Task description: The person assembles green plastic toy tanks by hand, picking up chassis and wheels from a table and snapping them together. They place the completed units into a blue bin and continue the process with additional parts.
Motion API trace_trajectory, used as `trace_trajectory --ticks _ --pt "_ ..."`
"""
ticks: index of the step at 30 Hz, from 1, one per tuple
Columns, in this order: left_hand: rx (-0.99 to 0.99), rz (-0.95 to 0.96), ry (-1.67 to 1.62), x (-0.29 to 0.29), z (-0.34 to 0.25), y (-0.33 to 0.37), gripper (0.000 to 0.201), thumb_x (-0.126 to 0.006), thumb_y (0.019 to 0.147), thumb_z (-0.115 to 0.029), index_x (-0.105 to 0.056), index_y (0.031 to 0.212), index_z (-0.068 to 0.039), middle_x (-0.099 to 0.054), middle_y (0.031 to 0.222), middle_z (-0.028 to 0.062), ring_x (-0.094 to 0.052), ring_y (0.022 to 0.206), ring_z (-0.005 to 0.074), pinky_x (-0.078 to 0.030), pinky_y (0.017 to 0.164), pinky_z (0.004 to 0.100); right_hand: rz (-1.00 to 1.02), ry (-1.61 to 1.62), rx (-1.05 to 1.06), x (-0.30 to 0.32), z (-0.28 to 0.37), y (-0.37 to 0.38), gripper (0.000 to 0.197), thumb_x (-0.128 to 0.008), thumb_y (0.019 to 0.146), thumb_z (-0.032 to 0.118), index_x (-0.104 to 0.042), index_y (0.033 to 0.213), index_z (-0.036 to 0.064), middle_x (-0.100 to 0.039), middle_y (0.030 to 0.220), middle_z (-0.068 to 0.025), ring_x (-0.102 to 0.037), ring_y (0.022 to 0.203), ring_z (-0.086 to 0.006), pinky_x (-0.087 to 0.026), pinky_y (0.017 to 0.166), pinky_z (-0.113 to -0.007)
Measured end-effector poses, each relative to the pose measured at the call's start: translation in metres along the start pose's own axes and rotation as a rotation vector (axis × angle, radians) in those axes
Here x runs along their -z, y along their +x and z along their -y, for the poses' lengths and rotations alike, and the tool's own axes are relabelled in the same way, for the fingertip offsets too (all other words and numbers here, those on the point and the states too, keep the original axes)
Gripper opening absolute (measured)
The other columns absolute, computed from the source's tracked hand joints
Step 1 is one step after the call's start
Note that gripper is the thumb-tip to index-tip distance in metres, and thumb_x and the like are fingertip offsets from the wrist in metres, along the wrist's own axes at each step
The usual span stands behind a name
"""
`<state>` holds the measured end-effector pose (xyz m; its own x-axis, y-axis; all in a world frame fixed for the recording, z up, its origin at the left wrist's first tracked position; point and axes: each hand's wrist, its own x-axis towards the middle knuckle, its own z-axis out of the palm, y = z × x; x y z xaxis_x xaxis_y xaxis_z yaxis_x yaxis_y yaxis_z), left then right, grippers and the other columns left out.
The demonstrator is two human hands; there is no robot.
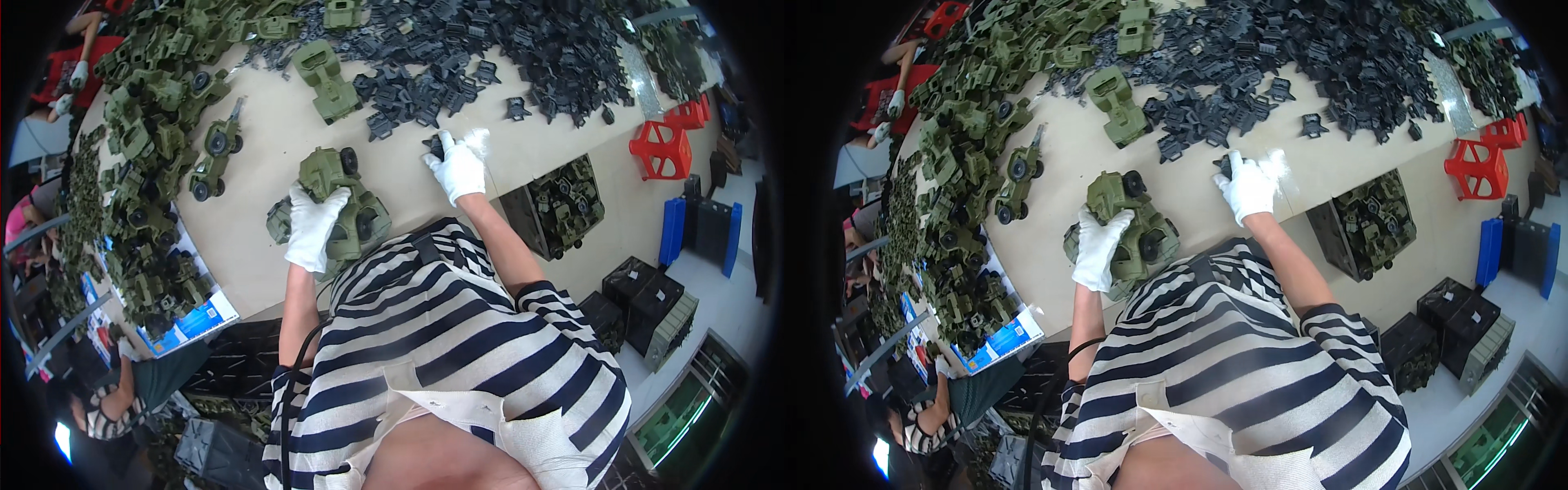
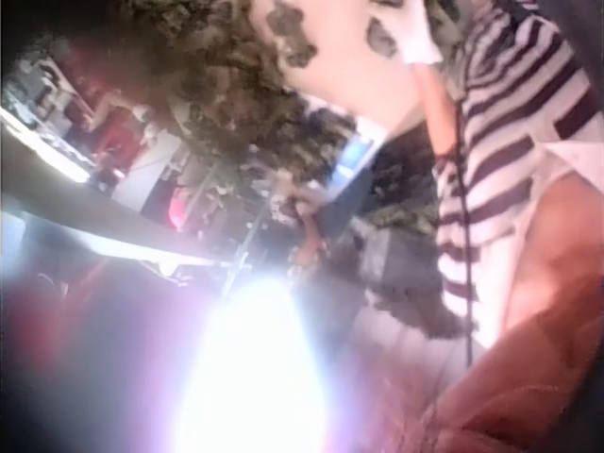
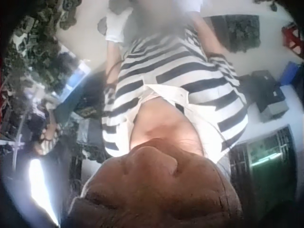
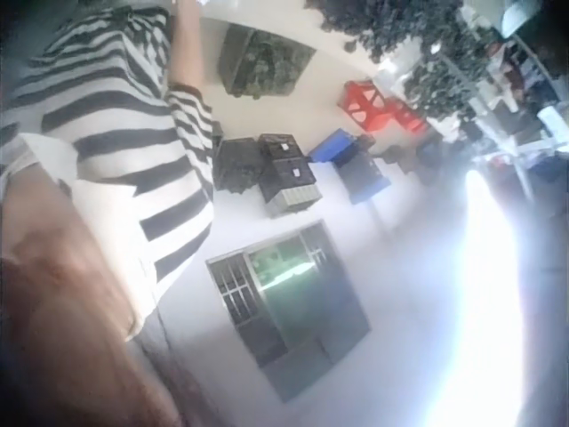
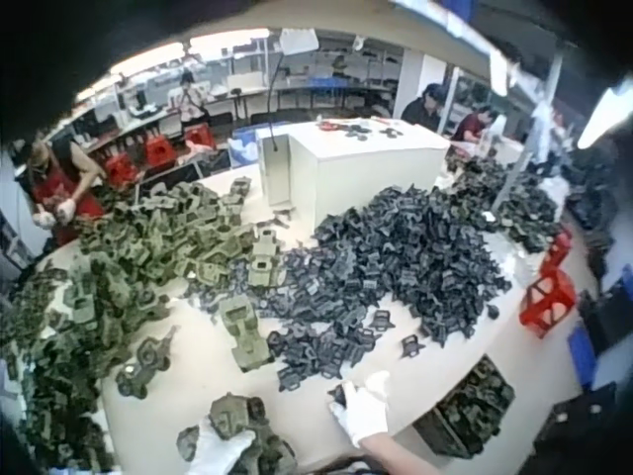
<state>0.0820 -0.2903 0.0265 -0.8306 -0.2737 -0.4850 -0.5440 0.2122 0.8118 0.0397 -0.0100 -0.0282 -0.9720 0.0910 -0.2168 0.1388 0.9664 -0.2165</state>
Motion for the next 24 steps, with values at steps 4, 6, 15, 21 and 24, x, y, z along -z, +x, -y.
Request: trace_trajectory --ticks 4,6,15,21,24 --pt "-0.029 -0.051 -0.117 0.007 -0.007 -0.002 0.067 -0.08 0.079 -0.011 -0.041 0.132 0.004 -0.066 0.107 0.0106 -0.064 0.087 0.0163 -0.054 0.079 0.0303 0.095 0.187 0.042 0.022 0.012 -0.003 0.053 -0.064 0.092 0.035 -0.053 0.141 0.0144 -0.067 0.11 -0.0202 -0.065 0.098 -0.0373 -0.052 0.087 -0.044" --pt "0.006 0.077 -0.289 0.018 -0.033 -0.017 0.083 -0.08 0.08 -0.01 -0.03 0.144 0.004 -0.066 0.108 0.011 -0.065 0.086 0.0162 -0.054 0.079 0.0295 0.032 0.504 0.226 0.02 0.008 0.003 0.053 -0.063 0.094 0.026 -0.051 0.145 0.0148 -0.069 0.115 -0.0142 -0.066 0.102 -0.0272 -0.05 0.09 -0.039" --pt "-0.061 0.365 0.052 0.017 -0.097 -0.059 0.095 -0.08 0.078 -0.024 -0.028 0.153 0.002 -0.072 0.111 0.0144 -0.07 0.096 0.0168 -0.053 0.088 0.0264 0.817 1.579 0.439 0.08 0.061 0.021 0.054 -0.059 0.1 0.03 -0.05 0.142 -0.0021 -0.059 0.136 -0.0099 -0.052 0.123 -0.0174 -0.037 0.107 -0.031" --pt "-0.126 0.356 0.112 0.014 -0.095 -0.058 0.1 -0.079 0.076 -0.036 -0.029 0.151 0.005 -0.071 0.11 0.0203 -0.071 0.103 0.027 -0.051 0.092 0.0297 0.919 1.683 0.395 0.073 0.059 0.02 0.055 -0.062 0.099 0.028 -0.05 0.14 -0.0053 -0.057 0.139 -0.0123 -0.05 0.13 -0.0186 -0.035 0.111 -0.032" --pt "-0.129 0.367 0.054 0.013 -0.091 -0.058 0.099 -0.079 0.076 -0.036 -0.029 0.151 0.005 -0.071 0.109 0.0202 -0.071 0.103 0.027 -0.052 0.092 0.0297 0.955 1.682 0.388 0.072 0.056 0.021 0.055 -0.063 0.098 0.028 -0.05 0.14 -0.0044 -0.058 0.138 -0.0114 -0.051 0.129 -0.0177 -0.036 0.11 -0.031"
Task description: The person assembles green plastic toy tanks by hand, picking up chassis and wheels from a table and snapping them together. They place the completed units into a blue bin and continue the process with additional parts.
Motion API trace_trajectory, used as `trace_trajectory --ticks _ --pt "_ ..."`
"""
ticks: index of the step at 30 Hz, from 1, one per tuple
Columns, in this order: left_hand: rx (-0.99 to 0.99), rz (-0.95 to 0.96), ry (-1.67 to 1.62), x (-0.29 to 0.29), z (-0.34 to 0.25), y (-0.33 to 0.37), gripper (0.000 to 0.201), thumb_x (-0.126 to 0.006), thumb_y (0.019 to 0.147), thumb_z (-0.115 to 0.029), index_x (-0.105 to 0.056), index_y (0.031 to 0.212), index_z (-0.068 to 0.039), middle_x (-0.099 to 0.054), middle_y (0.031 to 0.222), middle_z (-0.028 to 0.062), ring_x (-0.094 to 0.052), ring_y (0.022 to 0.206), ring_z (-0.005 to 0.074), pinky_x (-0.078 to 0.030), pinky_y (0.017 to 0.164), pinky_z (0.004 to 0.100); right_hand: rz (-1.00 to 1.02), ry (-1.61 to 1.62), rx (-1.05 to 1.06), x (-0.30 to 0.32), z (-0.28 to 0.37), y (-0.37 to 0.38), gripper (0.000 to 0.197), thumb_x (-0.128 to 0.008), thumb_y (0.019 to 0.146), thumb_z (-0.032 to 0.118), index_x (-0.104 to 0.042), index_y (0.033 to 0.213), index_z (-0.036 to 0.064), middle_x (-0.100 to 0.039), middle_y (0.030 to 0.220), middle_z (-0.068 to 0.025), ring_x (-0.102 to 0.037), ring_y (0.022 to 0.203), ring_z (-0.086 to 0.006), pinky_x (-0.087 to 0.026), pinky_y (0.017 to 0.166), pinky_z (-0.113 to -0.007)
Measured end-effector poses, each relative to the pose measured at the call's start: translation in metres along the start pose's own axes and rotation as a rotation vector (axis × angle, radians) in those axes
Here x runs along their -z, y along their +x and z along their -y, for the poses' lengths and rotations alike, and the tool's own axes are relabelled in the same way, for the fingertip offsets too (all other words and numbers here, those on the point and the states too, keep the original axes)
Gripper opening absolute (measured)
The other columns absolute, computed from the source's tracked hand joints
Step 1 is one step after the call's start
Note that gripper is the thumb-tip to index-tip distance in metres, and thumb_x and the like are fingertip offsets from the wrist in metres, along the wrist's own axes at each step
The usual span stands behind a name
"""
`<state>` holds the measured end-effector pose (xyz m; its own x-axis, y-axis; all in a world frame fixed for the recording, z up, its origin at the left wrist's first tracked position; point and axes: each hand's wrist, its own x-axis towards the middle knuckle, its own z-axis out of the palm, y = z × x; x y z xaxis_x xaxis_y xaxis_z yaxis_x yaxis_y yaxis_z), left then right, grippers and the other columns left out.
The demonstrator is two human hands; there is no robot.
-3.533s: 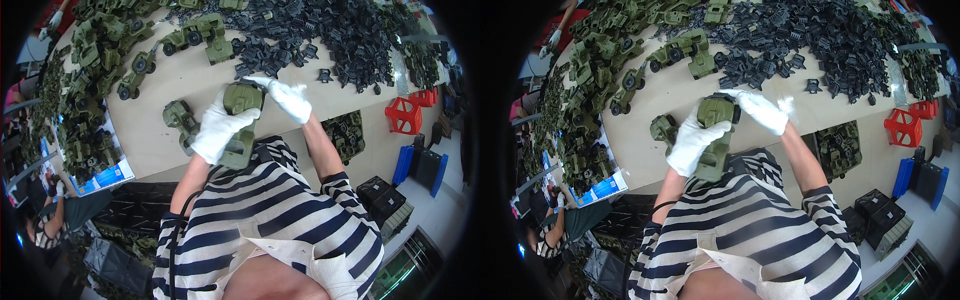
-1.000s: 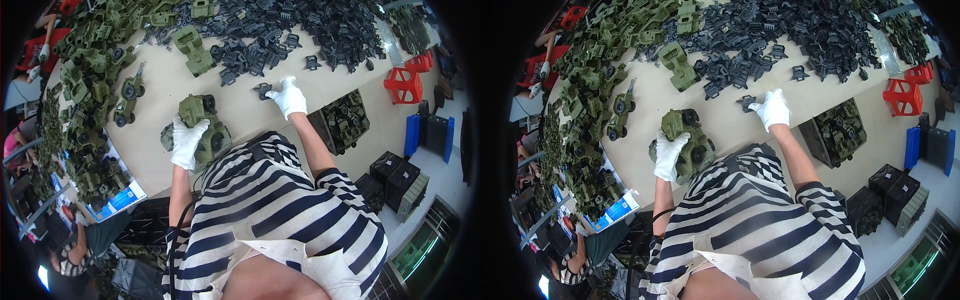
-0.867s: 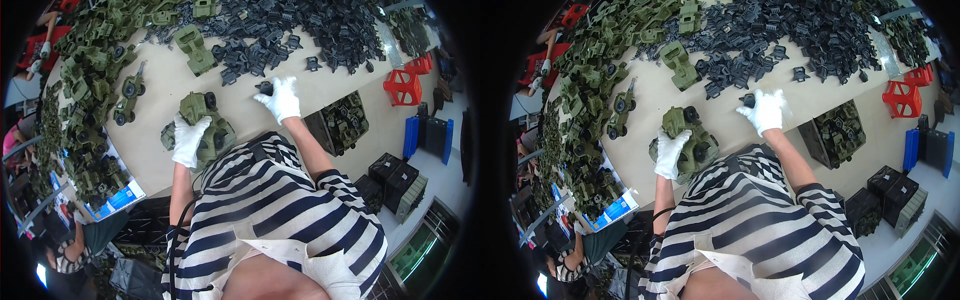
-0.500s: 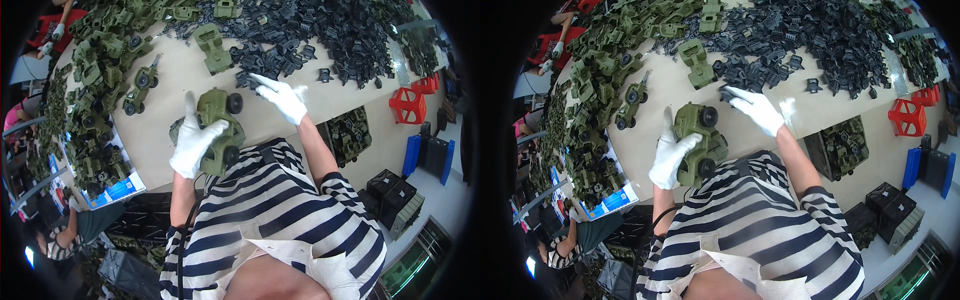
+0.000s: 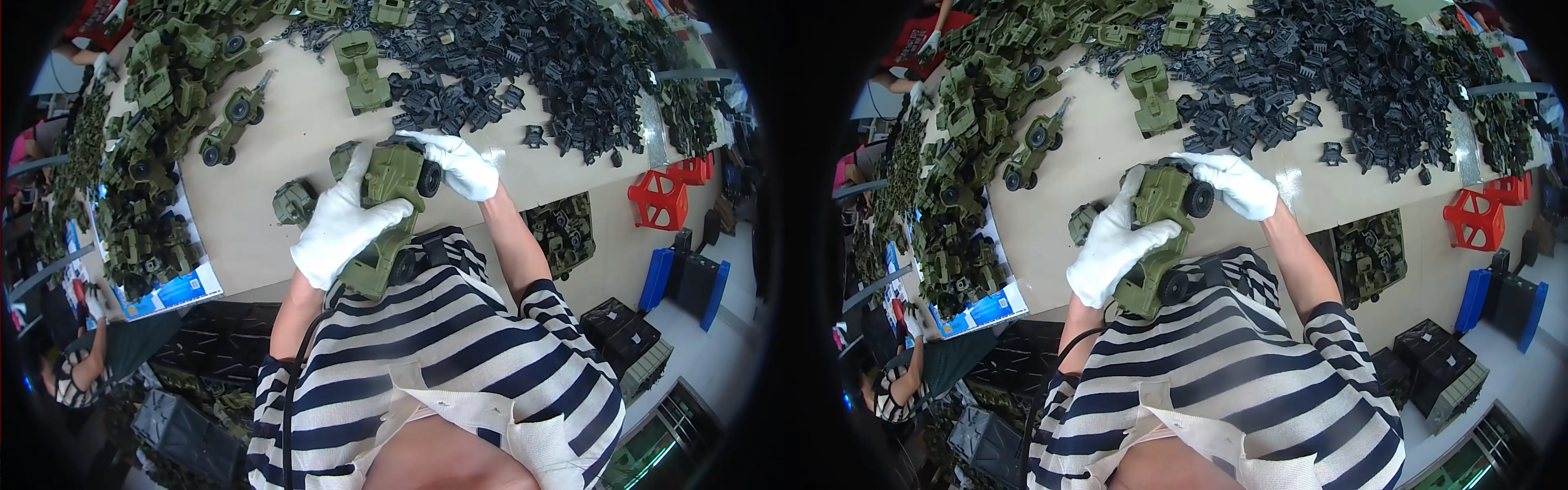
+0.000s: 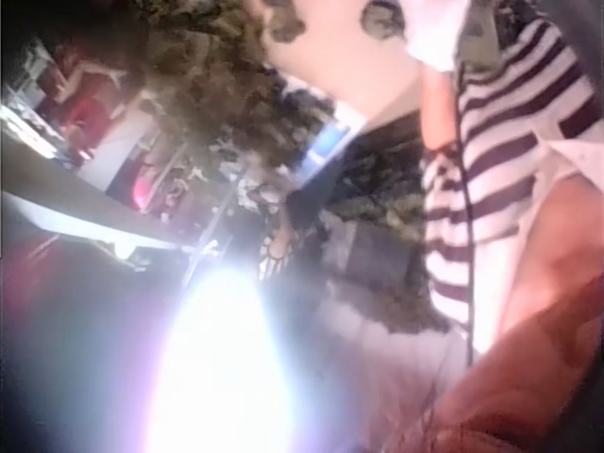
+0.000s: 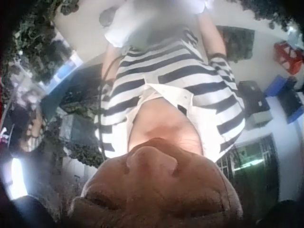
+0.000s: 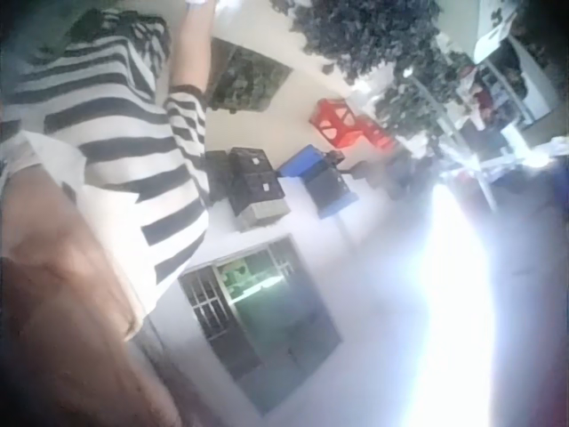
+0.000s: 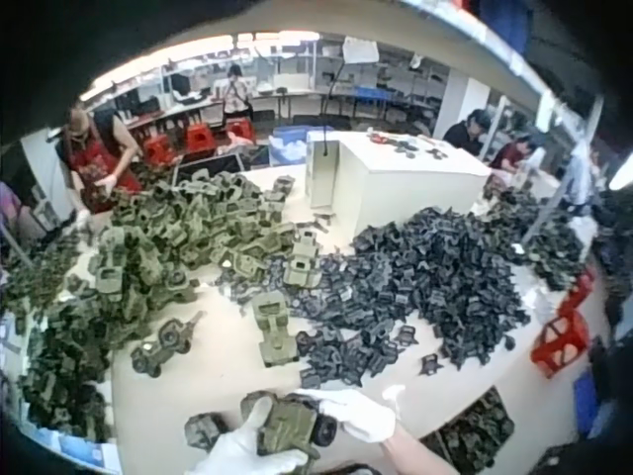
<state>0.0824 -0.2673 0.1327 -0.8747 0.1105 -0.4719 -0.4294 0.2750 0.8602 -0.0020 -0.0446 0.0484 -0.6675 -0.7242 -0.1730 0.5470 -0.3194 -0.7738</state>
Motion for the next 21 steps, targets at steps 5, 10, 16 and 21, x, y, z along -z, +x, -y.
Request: trace_trajectory --ticks 5,10,16,21 --pt "0.025 -0.005 -0.002 -0.005 -0.002 0.002 0.098 -0.079 0.076 -0.035 -0.03 0.151 0.004 -0.072 0.109 0.02 -0.071 0.102 0.0267 -0.052 0.093 0.0299 -0.002 -0.121 0.026 0.0 0.004 -0.004 0.052 -0.061 0.099 0.032 -0.053 0.14 0.0001 -0.06 0.135 -0.0097 -0.053 0.126 -0.0163 -0.039 0.107 -0.032" --pt "-0.02 -0.167 -0.004 -0.025 0.02 0.014 0.095 -0.08 0.074 -0.03 -0.033 0.151 0.0 -0.067 0.117 0.0225 -0.068 0.105 0.0308 -0.053 0.093 0.0334 -0.012 -0.49 0.042 0.001 0.023 0.006 0.05 -0.054 0.102 0.038 -0.057 0.137 0.0027 -0.062 0.132 -0.008 -0.054 0.123 -0.0169 -0.041 0.106 -0.034" --pt "-0.25 -0.168 -0.078 -0.044 0.056 0.021 0.133 -0.087 0.067 -0.048 -0.001 0.155 0.003 -0.03 0.149 0.0348 -0.035 0.14 0.0411 -0.029 0.116 0.0396 -0.348 -0.668 0.159 -0.041 -0.003 0.011 0.038 -0.046 0.103 0.033 -0.065 0.12 0.0056 -0.066 0.113 -0.013 -0.062 0.105 -0.0228 -0.046 0.095 -0.037" --pt "-0.485 -0.174 -0.358 -0.028 0.064 0.046 0.13 -0.086 0.053 -0.07 -0.034 0.147 0.004 -0.054 0.137 0.016 -0.052 0.126 0.026 -0.038 0.109 0.0372 -0.301 -0.812 0.492 -0.04 -0.024 0.018 0.032 -0.049 0.101 0.025 -0.064 0.119 0.0038 -0.063 0.118 -0.0142 -0.059 0.112 -0.0293 -0.046 0.098 -0.038"
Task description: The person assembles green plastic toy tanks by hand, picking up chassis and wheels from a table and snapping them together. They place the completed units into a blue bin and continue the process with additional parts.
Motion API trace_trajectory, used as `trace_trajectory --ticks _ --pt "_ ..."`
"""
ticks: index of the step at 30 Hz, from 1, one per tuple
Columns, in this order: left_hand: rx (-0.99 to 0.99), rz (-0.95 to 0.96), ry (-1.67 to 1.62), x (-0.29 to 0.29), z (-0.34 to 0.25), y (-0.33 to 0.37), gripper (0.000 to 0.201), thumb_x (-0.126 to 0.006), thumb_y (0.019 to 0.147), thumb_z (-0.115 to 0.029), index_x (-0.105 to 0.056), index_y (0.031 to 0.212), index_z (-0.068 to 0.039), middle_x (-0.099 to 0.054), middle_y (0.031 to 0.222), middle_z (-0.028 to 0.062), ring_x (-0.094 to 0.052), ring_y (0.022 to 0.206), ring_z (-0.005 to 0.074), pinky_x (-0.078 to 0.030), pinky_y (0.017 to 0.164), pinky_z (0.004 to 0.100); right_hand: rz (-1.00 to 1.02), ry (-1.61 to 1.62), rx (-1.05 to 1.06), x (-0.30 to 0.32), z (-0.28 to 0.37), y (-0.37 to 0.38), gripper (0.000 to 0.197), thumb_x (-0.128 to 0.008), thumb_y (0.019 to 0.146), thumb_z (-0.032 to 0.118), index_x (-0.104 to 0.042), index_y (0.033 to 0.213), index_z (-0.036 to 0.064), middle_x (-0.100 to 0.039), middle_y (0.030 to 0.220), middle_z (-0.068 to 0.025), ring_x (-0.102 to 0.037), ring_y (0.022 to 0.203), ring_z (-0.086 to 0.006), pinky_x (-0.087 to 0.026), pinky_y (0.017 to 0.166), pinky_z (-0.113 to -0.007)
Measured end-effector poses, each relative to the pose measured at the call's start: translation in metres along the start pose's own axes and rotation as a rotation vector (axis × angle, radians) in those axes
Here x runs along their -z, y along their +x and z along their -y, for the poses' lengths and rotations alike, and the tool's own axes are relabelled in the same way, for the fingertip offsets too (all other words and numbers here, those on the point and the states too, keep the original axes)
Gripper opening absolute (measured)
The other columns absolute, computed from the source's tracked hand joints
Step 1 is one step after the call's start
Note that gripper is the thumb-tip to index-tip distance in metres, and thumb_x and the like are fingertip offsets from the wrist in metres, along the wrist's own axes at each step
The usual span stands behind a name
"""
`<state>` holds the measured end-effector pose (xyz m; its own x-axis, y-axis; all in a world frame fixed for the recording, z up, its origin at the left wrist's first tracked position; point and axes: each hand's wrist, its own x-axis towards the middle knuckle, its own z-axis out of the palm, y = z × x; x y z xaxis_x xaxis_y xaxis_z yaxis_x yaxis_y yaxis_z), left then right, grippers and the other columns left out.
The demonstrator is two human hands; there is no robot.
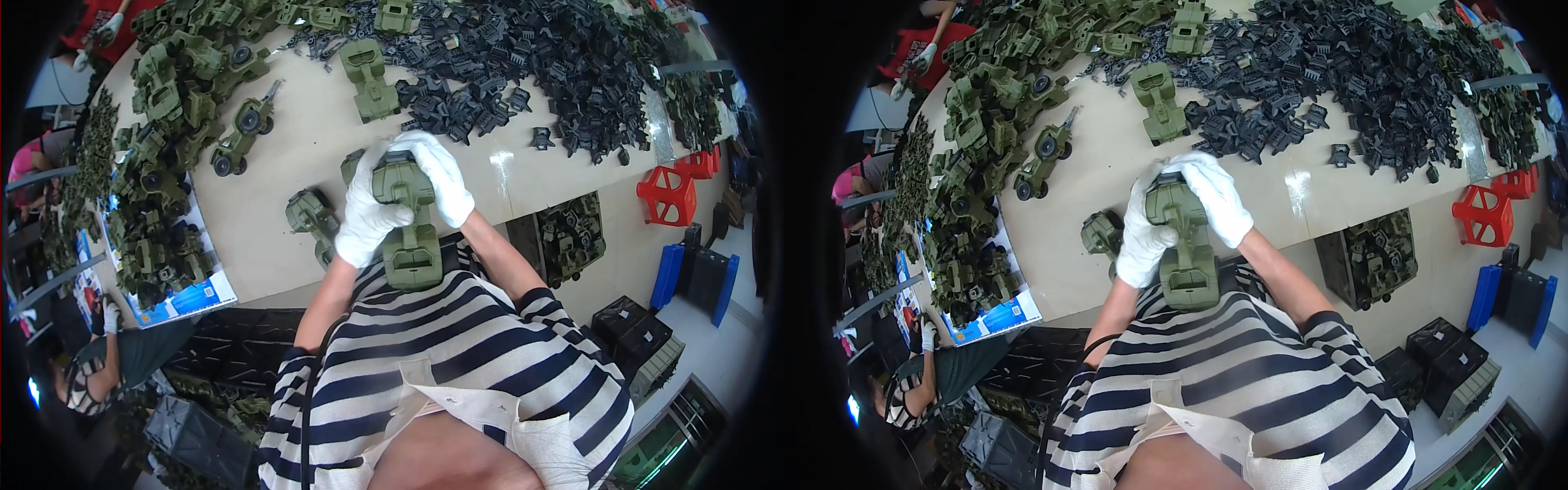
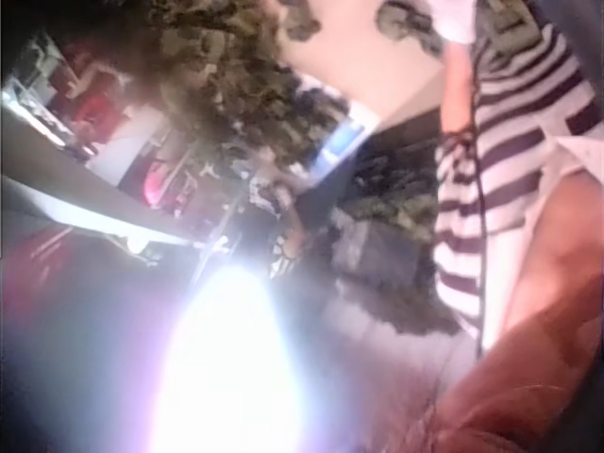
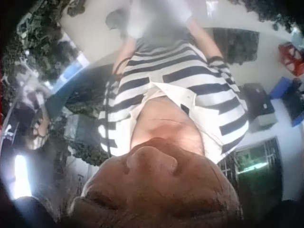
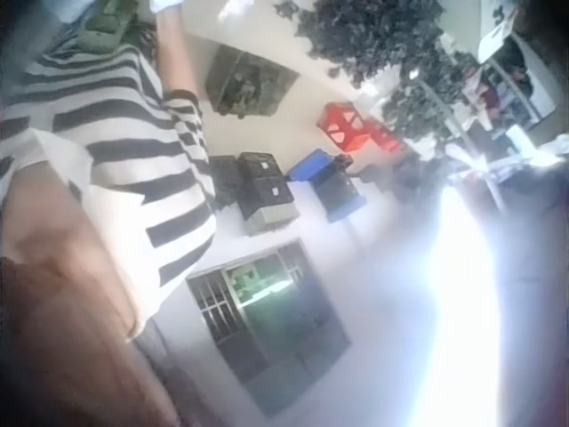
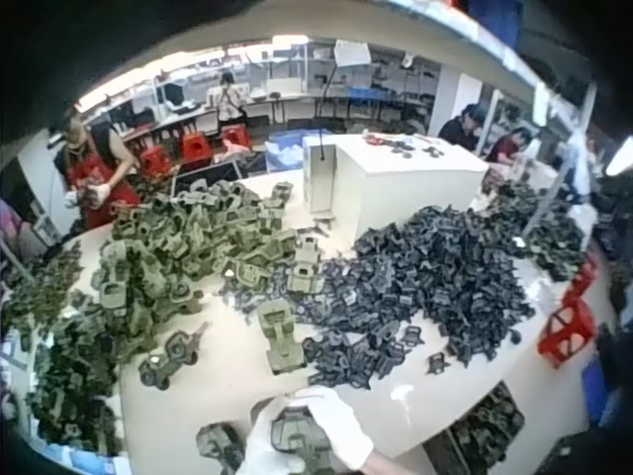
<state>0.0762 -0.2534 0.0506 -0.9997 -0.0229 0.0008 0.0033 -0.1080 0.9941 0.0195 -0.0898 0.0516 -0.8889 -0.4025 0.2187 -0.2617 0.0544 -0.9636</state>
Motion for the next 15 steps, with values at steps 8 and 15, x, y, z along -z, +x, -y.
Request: trace_trajectory --ticks 8,15 --pt "-0.187 -0.162 0.204 -0.005 0.006 -0.007 0.085 -0.071 0.077 -0.068 -0.057 0.123 0.002 -0.063 0.116 0.0164 -0.062 0.108 0.0299 -0.047 0.096 0.0391 -0.135 -0.138 -0.014 -0.024 0.019 -0.017 0.036 -0.068 0.08 0.006 -0.061 0.116 0.0028 -0.063 0.113 -0.0179 -0.063 0.102 -0.0369 -0.05 0.091 -0.042" --pt "-0.131 -0.277 0.353 0.006 -0.008 -0.001 0.031 -0.053 0.096 -0.025 -0.063 0.107 0.003 -0.068 0.096 0.0195 -0.067 0.088 0.0346 -0.051 0.083 0.038 -0.11 -0.115 -0.099 -0.036 0.011 -0.006 0.028 -0.067 0.087 0.012 -0.062 0.114 0.0046 -0.066 0.108 -0.0165 -0.064 0.099 -0.0364 -0.05 0.089 -0.041"
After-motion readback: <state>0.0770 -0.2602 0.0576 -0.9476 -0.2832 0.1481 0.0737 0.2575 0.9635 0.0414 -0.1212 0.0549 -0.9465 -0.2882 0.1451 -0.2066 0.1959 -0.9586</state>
